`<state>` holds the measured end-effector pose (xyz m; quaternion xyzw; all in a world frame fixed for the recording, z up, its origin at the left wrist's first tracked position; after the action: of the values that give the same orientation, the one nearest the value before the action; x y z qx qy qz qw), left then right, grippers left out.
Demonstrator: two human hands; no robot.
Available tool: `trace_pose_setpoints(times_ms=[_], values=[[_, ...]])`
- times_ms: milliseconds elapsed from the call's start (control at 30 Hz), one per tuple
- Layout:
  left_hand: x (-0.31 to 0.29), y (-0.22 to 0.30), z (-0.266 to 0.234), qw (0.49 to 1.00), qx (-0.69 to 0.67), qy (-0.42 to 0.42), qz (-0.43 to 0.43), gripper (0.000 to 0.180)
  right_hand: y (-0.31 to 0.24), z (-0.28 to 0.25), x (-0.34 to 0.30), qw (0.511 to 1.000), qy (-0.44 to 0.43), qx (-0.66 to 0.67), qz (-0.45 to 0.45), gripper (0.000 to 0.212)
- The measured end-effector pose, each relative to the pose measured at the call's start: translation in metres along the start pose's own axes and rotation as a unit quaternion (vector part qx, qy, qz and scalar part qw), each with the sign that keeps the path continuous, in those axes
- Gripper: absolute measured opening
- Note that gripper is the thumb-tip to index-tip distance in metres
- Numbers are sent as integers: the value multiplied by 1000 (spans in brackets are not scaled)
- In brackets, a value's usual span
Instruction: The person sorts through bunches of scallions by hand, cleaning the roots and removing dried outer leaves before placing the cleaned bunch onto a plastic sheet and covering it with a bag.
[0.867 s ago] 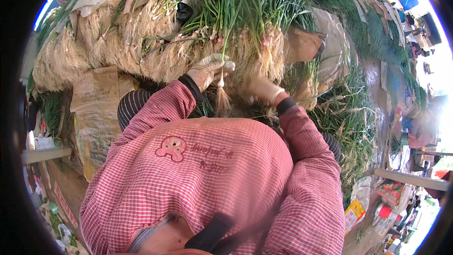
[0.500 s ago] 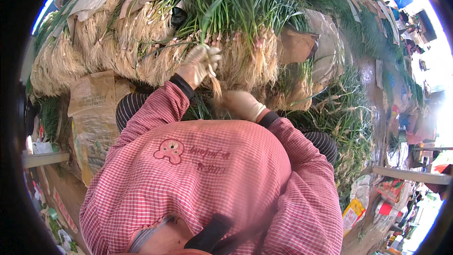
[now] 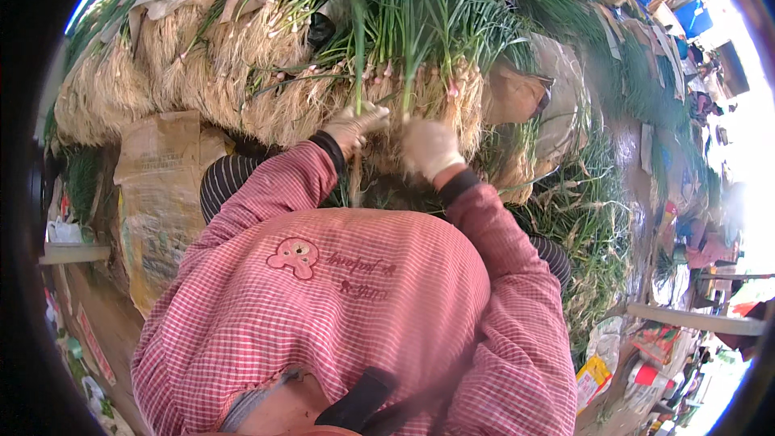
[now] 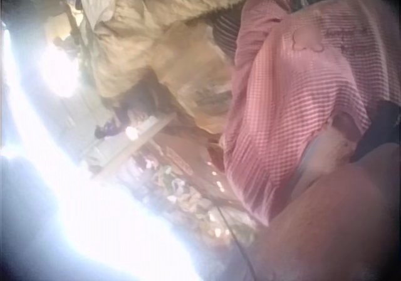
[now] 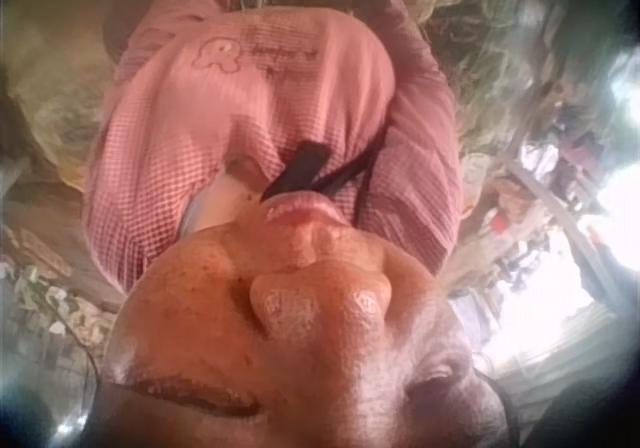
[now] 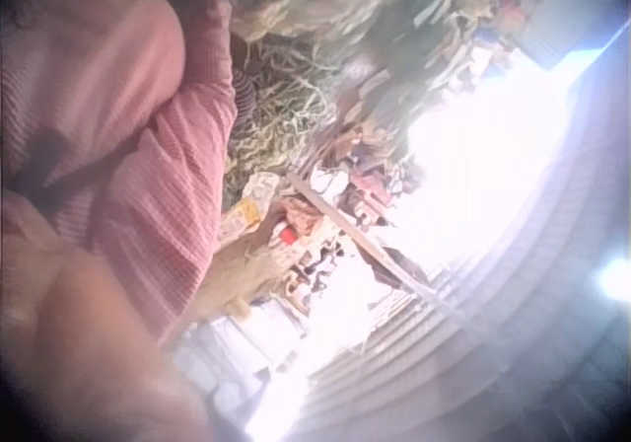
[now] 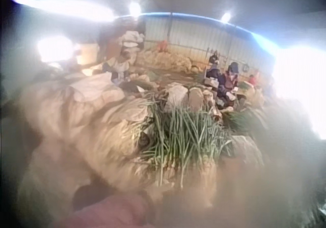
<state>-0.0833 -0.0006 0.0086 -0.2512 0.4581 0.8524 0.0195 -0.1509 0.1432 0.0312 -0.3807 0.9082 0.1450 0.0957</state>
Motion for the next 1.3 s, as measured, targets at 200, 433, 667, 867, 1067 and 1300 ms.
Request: trace_pose_setpoints(times_ms=[200, 433, 667, 867, 1067, 1300], values=[[-2, -30, 6, 994, 57, -93, -10, 26, -7, -16, -20, 985, 142, -24, -92, 29], [-19, -48, 33, 974, -135, -150, -98, 21, -2, 44, 6, 477, -74, 876, -11, 25], [-22, -35, 29, 961, -184, -179, -103, 20, 11, 43, -9, 476, -19, 879, 5, 31], [-30, -31, 21, 990, -92, -74, -78, 18, -9, 1, -10, 529, 116, 839, -59, 35], [-30, -18, 23, 977, -121, -162, -72, 14, -18, -27, -21, 611, 239, 735, -169, 33], [-32, -15, 30, 977, -72, -190, -58, 23, 2, 4, 1, 719, 197, 662, -76, 31]])
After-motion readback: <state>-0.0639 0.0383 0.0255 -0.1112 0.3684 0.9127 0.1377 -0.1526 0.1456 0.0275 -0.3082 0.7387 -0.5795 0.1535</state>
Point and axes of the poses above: each hand's wrist, its own x-axis towards the middle knuckle, its own z-axis out of the palm, y = z × x, the point moved 6 cm from there along x, towards the middle knuckle, and after that the axes turned 13 degrees about -x, right-handed, at the moved point
